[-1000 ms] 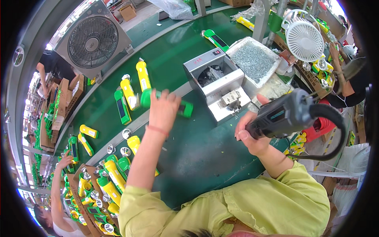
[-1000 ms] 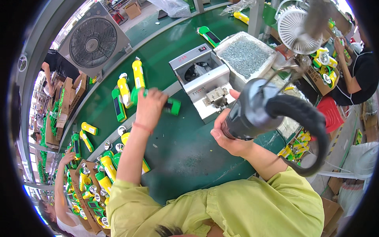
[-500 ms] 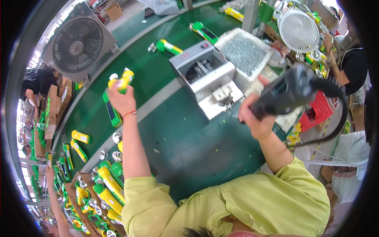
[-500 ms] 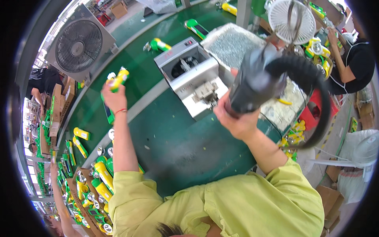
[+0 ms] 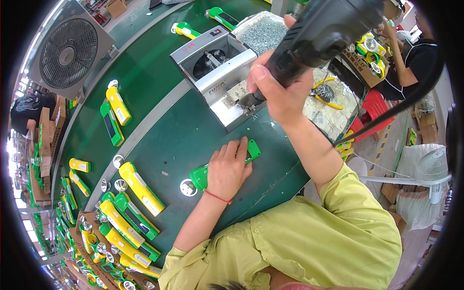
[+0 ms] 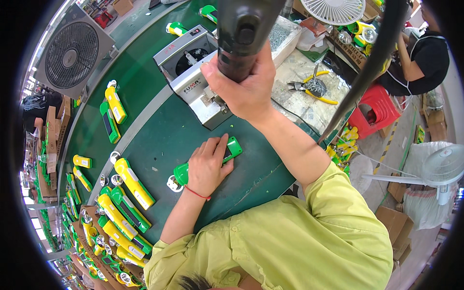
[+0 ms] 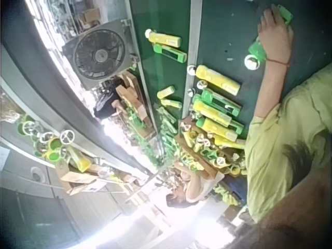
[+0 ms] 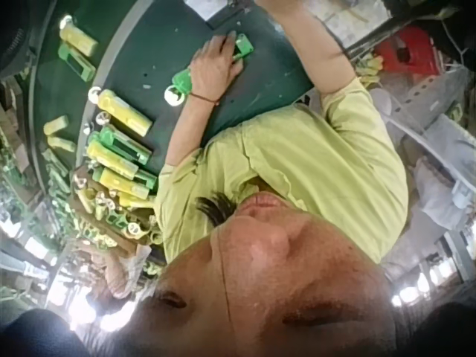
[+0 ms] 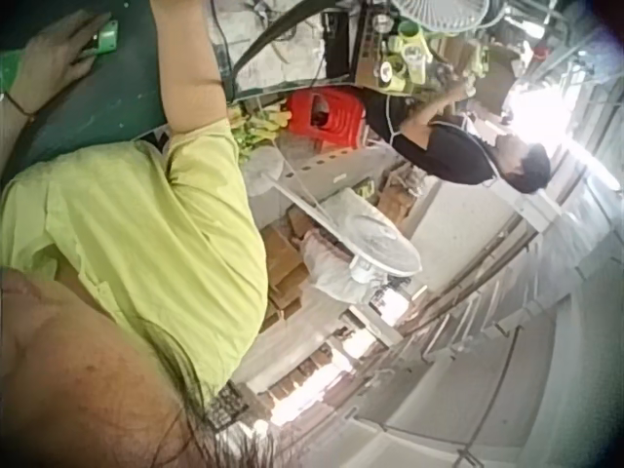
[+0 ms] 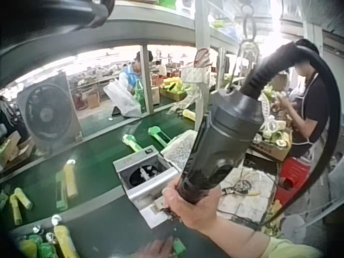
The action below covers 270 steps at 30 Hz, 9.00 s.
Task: The person assembles flashlights at a workbench by fitting casing parts together and securing them with screws using an electric screwdriver.
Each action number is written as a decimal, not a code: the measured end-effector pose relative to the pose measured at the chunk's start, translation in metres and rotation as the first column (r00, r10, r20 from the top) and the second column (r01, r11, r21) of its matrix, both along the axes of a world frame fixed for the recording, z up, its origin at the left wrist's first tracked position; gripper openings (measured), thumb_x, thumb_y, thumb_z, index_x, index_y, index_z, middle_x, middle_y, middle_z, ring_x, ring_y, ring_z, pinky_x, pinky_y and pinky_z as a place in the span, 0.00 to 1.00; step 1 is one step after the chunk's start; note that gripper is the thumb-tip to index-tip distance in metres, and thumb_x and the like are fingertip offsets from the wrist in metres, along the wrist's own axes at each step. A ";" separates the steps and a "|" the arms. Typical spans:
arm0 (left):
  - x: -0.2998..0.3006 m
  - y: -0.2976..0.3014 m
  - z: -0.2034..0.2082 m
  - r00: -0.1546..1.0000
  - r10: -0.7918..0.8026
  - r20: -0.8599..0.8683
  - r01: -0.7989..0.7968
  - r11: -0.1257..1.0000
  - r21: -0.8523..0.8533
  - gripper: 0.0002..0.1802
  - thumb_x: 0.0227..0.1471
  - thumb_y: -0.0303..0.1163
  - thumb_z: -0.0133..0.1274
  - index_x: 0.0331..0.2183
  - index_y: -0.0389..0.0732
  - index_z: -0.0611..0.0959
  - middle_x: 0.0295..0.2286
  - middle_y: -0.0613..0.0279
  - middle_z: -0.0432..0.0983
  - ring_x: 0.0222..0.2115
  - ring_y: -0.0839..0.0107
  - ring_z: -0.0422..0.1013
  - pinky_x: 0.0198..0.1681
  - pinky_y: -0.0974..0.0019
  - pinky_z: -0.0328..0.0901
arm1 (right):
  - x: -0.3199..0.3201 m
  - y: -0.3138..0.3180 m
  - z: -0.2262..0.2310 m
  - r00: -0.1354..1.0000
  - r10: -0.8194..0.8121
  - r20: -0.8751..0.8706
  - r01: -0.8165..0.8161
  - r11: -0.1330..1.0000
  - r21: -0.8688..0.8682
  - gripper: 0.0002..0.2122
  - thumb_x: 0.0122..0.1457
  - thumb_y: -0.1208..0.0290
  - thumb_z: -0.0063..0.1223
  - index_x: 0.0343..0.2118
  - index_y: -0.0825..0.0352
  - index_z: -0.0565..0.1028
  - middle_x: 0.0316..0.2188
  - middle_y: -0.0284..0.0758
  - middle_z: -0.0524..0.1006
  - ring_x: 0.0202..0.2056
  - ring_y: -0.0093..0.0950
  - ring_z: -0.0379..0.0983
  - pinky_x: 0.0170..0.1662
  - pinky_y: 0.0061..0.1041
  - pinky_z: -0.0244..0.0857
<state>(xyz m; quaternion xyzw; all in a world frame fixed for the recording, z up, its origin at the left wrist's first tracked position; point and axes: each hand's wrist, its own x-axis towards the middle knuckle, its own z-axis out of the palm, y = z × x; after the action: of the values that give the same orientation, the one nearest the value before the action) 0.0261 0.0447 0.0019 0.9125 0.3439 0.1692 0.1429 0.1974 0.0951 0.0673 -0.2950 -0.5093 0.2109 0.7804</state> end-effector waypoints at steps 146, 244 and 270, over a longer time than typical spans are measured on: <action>-0.021 0.012 -0.017 0.890 0.188 0.414 -0.121 0.976 -0.184 0.25 0.31 0.29 0.65 0.38 0.41 0.77 0.35 0.58 0.72 0.35 0.58 0.71 0.36 0.61 0.67 | -0.042 -0.059 -0.048 0.816 0.053 0.576 0.053 0.985 -0.167 0.36 0.49 0.85 0.50 0.57 0.70 0.39 0.24 0.38 0.70 0.23 0.20 0.68 0.29 0.16 0.64; -0.097 0.196 0.041 0.565 0.430 0.705 -0.724 0.667 0.174 0.25 0.39 0.29 0.60 0.42 0.35 0.71 0.37 0.55 0.73 0.39 0.65 0.70 0.43 0.64 0.65 | 0.003 -0.050 -0.014 0.998 0.049 -0.032 -0.056 0.959 -0.279 0.37 0.51 0.78 0.52 0.60 0.70 0.41 0.19 0.33 0.69 0.17 0.21 0.65 0.21 0.18 0.63; 0.010 0.009 -0.002 0.996 0.081 0.028 -0.081 0.997 -0.012 0.25 0.33 0.39 0.64 0.36 0.37 0.78 0.30 0.60 0.72 0.30 0.62 0.69 0.32 0.62 0.64 | -0.015 -0.025 -0.006 0.990 0.120 -0.079 -0.141 0.914 -0.380 0.25 0.46 0.80 0.59 0.48 0.67 0.63 0.27 0.27 0.70 0.26 0.15 0.67 0.27 0.17 0.64</action>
<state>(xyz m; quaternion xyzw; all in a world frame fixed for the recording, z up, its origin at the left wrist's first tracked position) 0.0359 0.0536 -0.0001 0.8945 0.3794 0.1860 0.1460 0.1820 0.0700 0.0610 -0.4017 -0.4553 0.3663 0.7050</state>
